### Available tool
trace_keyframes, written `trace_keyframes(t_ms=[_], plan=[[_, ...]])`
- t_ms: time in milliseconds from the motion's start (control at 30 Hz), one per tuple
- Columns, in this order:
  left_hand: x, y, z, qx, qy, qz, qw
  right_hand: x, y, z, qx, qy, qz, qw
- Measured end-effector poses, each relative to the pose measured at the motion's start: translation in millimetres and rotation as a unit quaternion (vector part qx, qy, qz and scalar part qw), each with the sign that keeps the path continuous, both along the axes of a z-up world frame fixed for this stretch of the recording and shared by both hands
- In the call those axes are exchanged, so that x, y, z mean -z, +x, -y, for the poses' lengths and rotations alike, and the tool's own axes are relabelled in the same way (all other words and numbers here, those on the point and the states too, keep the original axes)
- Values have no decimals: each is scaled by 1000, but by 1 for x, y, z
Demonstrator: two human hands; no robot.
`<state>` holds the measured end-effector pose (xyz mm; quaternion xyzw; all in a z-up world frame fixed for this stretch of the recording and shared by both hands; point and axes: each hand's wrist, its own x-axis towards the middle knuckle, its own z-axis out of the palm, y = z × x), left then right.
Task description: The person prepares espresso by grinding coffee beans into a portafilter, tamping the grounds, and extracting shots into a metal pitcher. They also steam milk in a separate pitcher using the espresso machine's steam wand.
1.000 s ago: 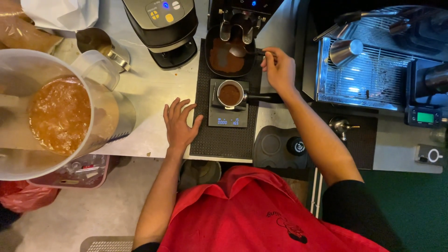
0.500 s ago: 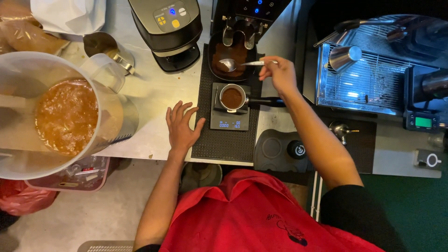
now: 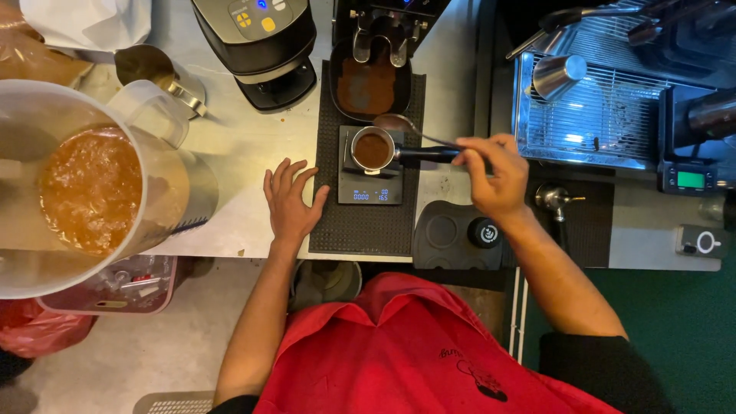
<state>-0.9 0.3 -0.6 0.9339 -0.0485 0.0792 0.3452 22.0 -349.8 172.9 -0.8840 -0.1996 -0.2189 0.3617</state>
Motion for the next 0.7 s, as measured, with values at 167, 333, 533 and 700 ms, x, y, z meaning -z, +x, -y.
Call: trace_keyframes(t_ms=[167,333,533,700], plan=[[3,-1,0,0,0,9,1000,-3,21,3,46,71,-78,993],[4,0,1,-2,-2,12,1000,21,56,-13,67,151,-172,971],[0,0,0,-8,3,3,1000,47,89,-28,85,155,-236,955],[-1,1,1,-8,3,-5,1000,62,106,-32,76,104,-190,973]])
